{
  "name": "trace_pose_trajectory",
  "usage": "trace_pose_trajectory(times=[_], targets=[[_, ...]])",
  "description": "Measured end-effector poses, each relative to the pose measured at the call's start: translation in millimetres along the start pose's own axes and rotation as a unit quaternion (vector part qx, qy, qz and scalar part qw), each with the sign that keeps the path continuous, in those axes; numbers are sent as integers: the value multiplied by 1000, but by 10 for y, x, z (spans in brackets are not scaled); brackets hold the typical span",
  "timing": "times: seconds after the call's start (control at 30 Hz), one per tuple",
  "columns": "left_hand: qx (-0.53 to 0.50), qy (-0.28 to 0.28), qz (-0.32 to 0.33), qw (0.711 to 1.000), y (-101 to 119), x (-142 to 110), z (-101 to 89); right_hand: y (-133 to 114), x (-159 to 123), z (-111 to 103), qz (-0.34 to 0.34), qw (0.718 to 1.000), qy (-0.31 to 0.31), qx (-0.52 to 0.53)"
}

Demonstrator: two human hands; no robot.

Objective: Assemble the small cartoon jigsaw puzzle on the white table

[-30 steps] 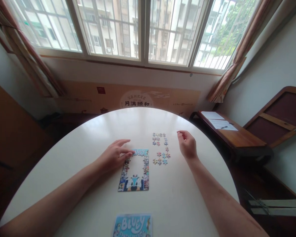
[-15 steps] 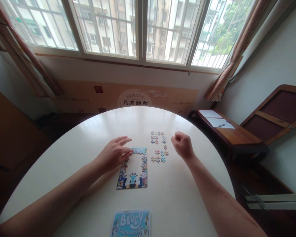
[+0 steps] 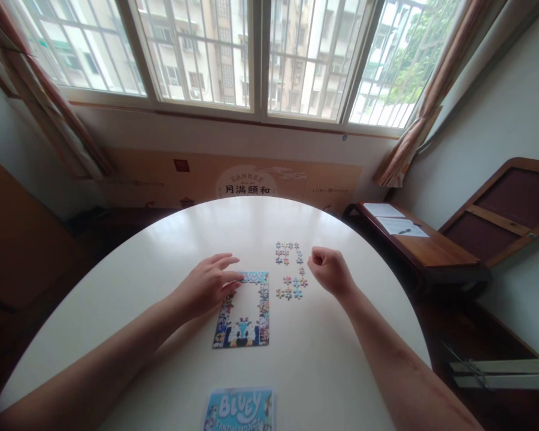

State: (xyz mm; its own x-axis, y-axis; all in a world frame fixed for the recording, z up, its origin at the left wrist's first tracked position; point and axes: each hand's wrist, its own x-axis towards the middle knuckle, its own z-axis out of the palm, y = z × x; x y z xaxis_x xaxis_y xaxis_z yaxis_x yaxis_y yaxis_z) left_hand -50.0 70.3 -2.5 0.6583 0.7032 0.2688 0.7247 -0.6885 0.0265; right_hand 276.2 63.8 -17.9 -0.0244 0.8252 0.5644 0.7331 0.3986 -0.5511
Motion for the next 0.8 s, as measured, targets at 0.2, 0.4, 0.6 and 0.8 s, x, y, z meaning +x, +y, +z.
trace_pose_trajectory(times=[0.2,0.4,0.6,0.8], targets=[[-34,3,-13,999,2,-12,6,33,7,21,15,999,22,-30],[-95,7,-38,995,-59,-34,101,112,33,36,58,997,58,-16],[-115,-6,-46,992,-80,-32,132,207,46,54,36,995,70,-62],[-155,-18,-39,987,-152,-36,127,259,39,44,28,987,92,-126]])
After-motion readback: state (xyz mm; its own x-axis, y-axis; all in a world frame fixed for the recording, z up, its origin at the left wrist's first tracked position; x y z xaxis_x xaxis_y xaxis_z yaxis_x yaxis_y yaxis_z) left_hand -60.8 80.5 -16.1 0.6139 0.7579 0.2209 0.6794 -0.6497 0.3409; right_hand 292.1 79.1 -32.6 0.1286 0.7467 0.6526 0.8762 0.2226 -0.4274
